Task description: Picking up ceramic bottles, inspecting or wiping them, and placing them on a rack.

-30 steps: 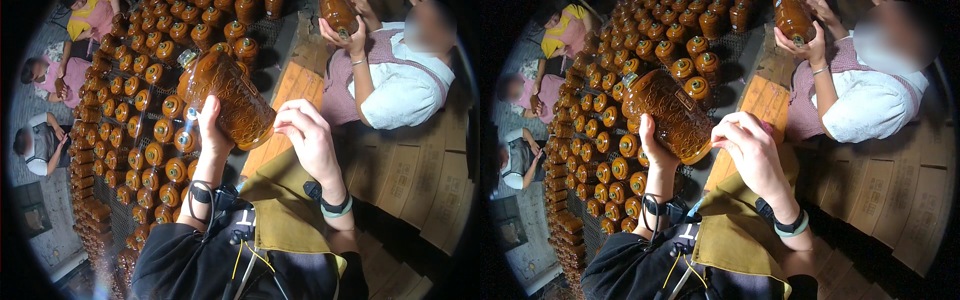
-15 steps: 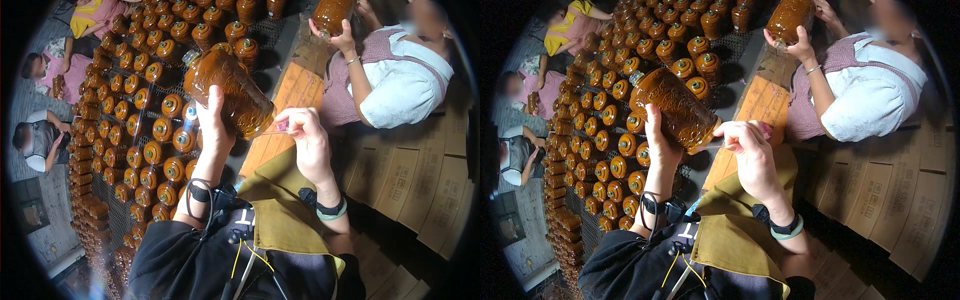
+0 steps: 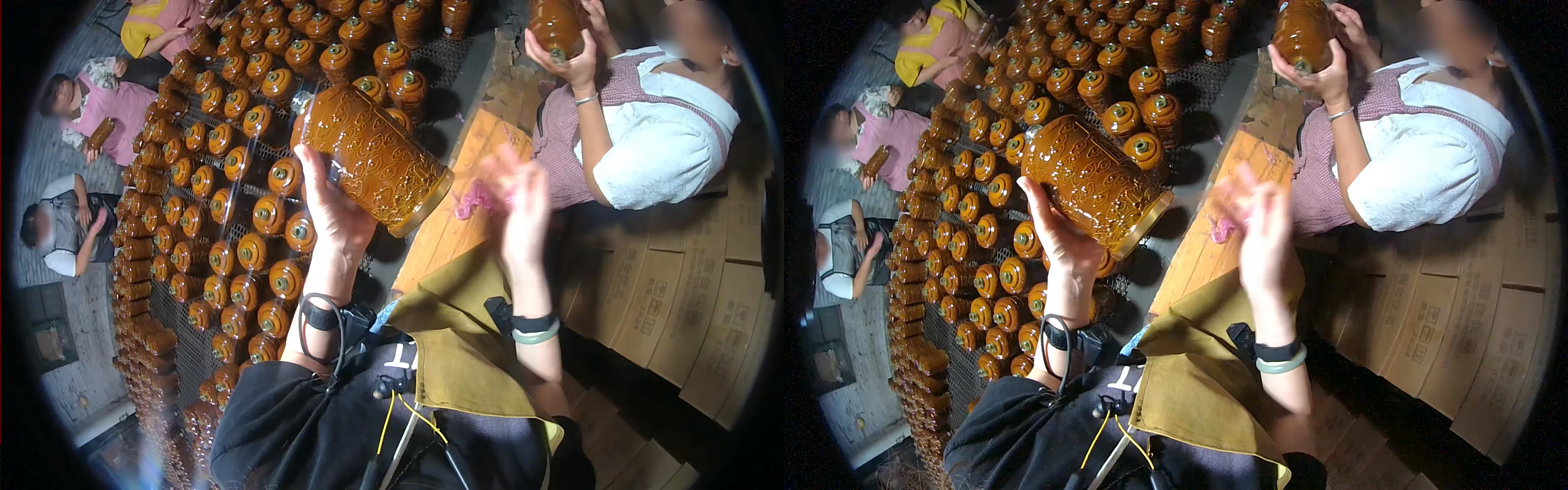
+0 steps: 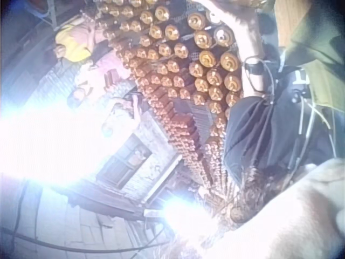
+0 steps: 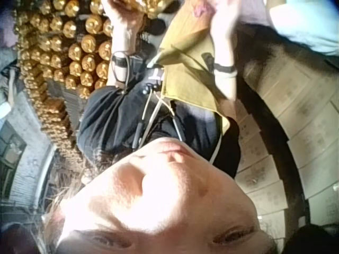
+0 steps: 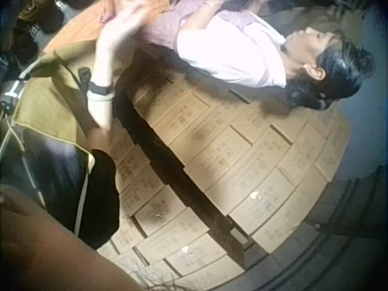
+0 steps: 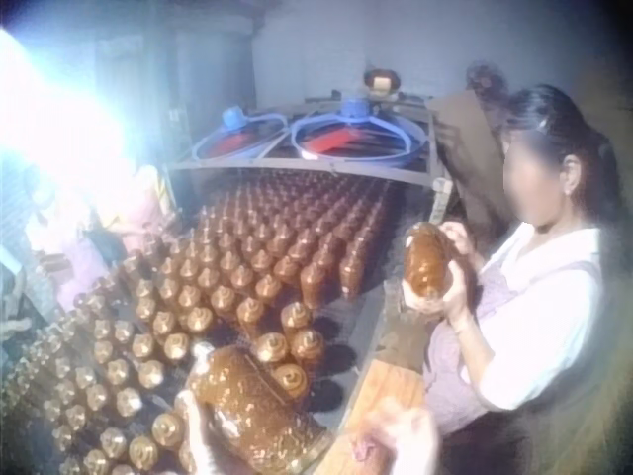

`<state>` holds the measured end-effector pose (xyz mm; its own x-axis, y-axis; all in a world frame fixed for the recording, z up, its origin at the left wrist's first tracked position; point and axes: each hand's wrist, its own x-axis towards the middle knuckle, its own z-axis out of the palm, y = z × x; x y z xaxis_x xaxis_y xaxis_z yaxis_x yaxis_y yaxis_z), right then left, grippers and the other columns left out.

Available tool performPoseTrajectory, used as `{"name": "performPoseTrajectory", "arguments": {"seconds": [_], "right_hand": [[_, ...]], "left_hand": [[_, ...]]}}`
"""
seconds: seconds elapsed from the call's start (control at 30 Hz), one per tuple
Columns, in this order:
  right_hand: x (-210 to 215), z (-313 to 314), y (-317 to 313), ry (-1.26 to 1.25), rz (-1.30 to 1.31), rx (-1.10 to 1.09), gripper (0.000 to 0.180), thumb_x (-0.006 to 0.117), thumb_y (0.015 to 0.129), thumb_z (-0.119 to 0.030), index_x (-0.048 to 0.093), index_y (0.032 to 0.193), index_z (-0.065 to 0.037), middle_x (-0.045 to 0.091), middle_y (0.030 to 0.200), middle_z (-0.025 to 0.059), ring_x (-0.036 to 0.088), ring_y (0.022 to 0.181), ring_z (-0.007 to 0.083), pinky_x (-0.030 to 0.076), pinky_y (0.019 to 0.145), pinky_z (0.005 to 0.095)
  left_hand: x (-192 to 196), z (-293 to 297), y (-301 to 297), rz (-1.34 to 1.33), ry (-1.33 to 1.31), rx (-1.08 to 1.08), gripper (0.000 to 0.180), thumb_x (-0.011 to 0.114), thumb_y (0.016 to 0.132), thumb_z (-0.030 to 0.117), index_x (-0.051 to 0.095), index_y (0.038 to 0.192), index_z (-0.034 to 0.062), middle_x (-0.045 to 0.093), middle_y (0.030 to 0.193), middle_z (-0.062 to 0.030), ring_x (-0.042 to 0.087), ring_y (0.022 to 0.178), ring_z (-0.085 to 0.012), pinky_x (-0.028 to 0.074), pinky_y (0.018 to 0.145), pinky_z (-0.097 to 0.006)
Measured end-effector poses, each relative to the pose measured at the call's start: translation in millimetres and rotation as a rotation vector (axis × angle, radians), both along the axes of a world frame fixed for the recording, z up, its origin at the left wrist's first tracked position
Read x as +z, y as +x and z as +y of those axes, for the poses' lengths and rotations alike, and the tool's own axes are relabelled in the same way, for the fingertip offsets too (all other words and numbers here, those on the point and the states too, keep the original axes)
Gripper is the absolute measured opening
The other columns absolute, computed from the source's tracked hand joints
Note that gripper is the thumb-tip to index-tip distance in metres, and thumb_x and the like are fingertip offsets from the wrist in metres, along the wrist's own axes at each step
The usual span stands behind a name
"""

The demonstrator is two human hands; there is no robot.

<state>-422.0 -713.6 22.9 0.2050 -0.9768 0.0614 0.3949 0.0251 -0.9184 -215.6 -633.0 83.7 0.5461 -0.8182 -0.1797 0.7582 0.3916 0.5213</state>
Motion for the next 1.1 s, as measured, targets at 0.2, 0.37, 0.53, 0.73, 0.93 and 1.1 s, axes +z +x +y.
{"name": "performPoseTrajectory", "arguments": {"seconds": [0.2, 0.37, 0.53, 0.73, 0.93, 1.1], "right_hand": [[85.5, -8.9, -39.0, 0.015, -0.484, -0.058, 0.023, 0.045, 0.103, -0.020, 0.050, 0.124, -0.012, 0.049, 0.089, -0.0003, 0.050, 0.067, 0.0080, 0.055, 0.083, 0.0408], [78.8, 5.8, -56.0, 0.022, -0.156, -0.153, 0.012, 0.042, 0.105, -0.017, 0.045, 0.110, -0.006, 0.042, 0.079, -0.0006, 0.029, 0.054, 0.0029, 0.024, 0.047, 0.0181], [38.1, 24.1, -55.3, 0.143, 0.068, -0.117, 0.012, 0.041, 0.104, -0.015, 0.048, 0.111, -0.009, 0.050, 0.085, -0.0008, 0.032, 0.061, 0.0032, 0.028, 0.057, 0.0188], [34.7, 39.5, -39.3, 0.220, 0.149, -0.066, 0.007, 0.047, 0.102, -0.016, 0.051, 0.101, -0.011, 0.049, 0.084, -0.0030, 0.033, 0.062, 0.0021, 0.028, 0.055, 0.0173], [22.5, 48.5, -34.9, 0.167, 0.358, 0.048, 0.006, 0.049, 0.101, -0.013, 0.052, 0.097, -0.009, 0.048, 0.082, -0.0031, 0.035, 0.064, 0.0035, 0.028, 0.056, 0.0194], [11.7, 45.8, -34.0, 0.156, 0.418, 0.071, 0.004, 0.051, 0.099, -0.012, 0.053, 0.098, -0.008, 0.048, 0.082, -0.0036, 0.036, 0.064, 0.0034, 0.029, 0.056, 0.0199]], "left_hand": [[-34.6, -3.6, 42.1, -0.172, 0.099, 0.087, 0.042, 0.066, 0.091, 0.030, 0.056, 0.128, 0.0121, 0.060, 0.126, -0.0050, 0.057, 0.116, -0.0227, 0.045, 0.102, -0.046], [-49.1, -24.8, 133.8, -0.383, 0.009, 0.397, 0.043, 0.071, 0.085, 0.014, 0.058, 0.125, 0.0100, 0.057, 0.127, -0.0042, 0.053, 0.119, -0.0190, 0.042, 0.104, -0.039], [-39.0, -40.6, 208.3, -1.057, 0.160, 0.501, 0.074, 0.086, 0.071, 0.012, 0.041, 0.130, 0.0021, 0.056, 0.123, -0.0132, 0.058, 0.109, -0.0203, 0.049, 0.095, -0.034], [-91.1, -51.8, 233.7, -1.491, 0.774, 0.191, 0.091, 0.090, 0.056, 0.030, 0.043, 0.129, 0.0005, 0.057, 0.120, -0.0163, 0.057, 0.110, -0.0246, 0.046, 0.098, -0.033], [-159.7, -55.1, 234.6, -1.576, 1.187, -0.105, 0.097, 0.087, 0.054, 0.036, 0.042, 0.132, 0.0030, 0.055, 0.126, -0.0208, 0.054, 0.120, -0.0326, 0.044, 0.102, -0.038], [-164.7, -59.2, 229.1, -1.562, 1.290, -0.305, 0.100, 0.087, 0.058, 0.040, 0.038, 0.136, 0.0011, 0.054, 0.128, -0.0220, 0.056, 0.117, -0.0343, 0.046, 0.101, -0.039]]}}
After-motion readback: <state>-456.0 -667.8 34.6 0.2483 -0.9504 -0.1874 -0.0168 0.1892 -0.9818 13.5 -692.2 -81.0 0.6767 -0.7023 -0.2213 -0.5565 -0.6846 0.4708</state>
